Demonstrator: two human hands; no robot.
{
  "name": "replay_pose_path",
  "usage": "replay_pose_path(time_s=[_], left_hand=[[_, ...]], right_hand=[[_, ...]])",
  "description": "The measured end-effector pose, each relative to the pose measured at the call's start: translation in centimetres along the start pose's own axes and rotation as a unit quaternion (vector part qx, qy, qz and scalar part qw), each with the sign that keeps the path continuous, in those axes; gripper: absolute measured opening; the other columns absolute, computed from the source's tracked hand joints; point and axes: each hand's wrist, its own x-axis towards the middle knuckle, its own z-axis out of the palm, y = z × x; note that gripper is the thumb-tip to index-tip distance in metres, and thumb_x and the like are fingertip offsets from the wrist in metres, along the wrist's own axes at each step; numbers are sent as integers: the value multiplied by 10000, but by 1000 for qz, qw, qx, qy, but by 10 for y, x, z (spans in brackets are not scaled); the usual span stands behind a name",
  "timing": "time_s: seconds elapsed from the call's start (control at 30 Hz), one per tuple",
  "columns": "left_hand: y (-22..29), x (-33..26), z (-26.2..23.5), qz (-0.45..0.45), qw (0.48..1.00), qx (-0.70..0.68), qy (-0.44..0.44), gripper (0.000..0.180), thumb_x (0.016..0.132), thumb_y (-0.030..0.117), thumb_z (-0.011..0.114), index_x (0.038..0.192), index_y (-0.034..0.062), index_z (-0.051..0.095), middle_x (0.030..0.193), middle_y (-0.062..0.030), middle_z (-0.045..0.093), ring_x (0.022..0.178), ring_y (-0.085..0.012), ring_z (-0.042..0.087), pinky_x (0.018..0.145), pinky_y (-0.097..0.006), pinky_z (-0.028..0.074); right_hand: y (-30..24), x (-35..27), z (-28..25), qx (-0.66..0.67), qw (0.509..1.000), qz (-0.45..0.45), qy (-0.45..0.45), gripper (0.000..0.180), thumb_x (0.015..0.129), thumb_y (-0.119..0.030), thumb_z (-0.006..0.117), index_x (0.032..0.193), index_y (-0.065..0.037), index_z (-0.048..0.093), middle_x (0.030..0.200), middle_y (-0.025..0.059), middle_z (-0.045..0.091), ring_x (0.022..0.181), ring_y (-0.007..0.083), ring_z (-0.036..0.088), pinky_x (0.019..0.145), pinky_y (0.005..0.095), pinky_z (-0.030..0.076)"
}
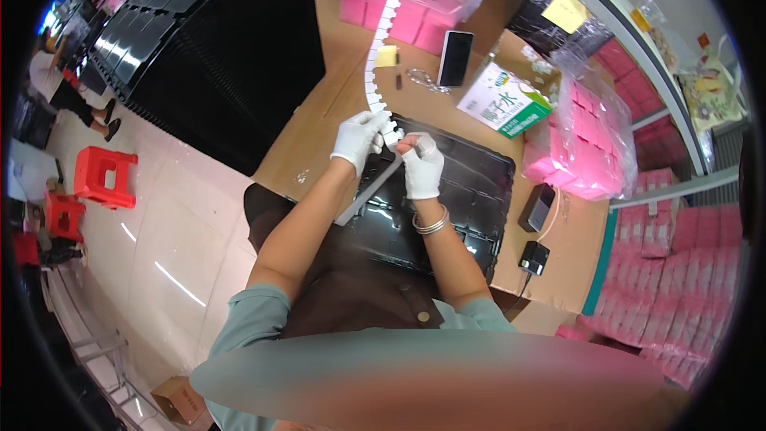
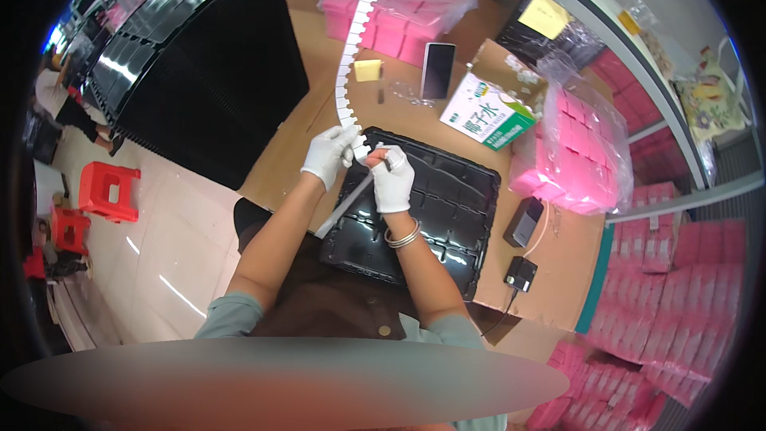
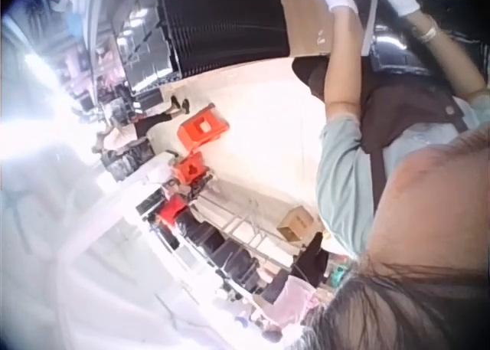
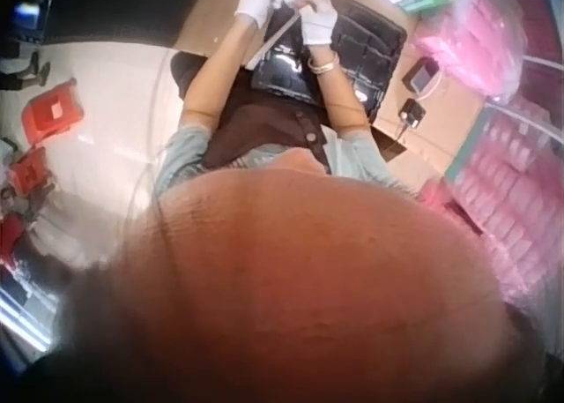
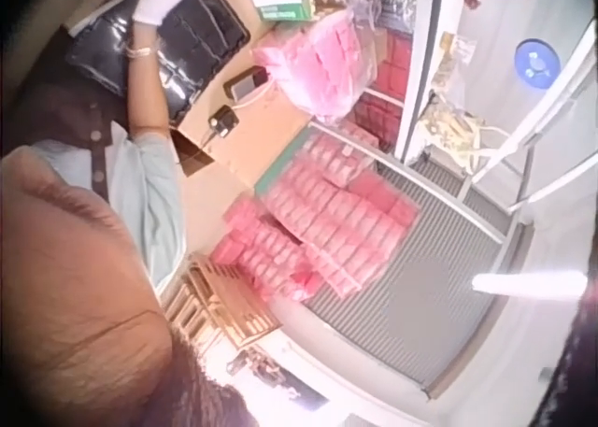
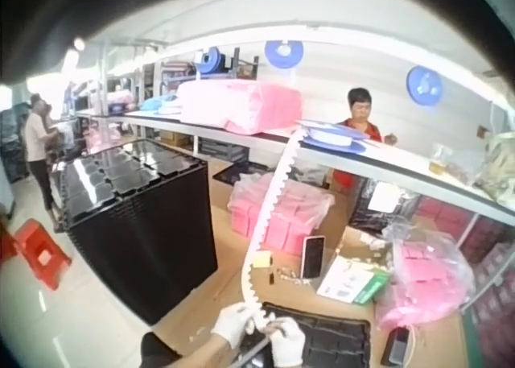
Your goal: The person assembles pink foam dividers into a black plastic tray by hand.
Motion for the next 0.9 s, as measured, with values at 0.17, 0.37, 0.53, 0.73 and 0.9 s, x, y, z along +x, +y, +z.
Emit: replay_pose_path(time_s=[0.17,0.37,0.53,0.73,0.9], left_hand=[[-8,7,9,15,998,-64,23,195,834,207,640,869,17,615,656,-7,552,488,-56,481,428,-184,380],[1,-3,1,36,998,42,37,208,848,225,628,819,20,618,566,-1,521,451,-53,458,425,-193,364],[5,-14,16,49,997,40,33,198,846,203,632,759,26,611,557,-5,528,439,-51,457,421,-191,360],[11,-20,21,46,995,84,32,206,844,198,633,751,16,610,620,-26,583,465,-48,483,428,-188,383],[5,-28,27,66,997,47,20,188,833,187,645,784,7,626,667,-39,617,478,-48,496,433,-191,395]], right_hand=[[-19,15,-66,-54,997,-44,23,99,682,74,606,695,-22,583,742,38,557,710,151,553,639,259,457],[36,62,-244,-603,791,70,-71,33,647,-94,644,658,-63,642,764,175,594,771,323,597,695,391,476],[63,64,-245,-644,754,122,-39,259,599,-93,767,814,-37,634,910,183,577,848,338,607,742,403,496],[10,58,-165,-579,814,42,-29,450,620,-251,798,923,-6,573,936,183,592,916,331,600,760,411,495],[-20,8,-40,6,992,75,-100,170,779,-60,672,931,-27,603,831,20,620,773,92,584,712,230,468]])
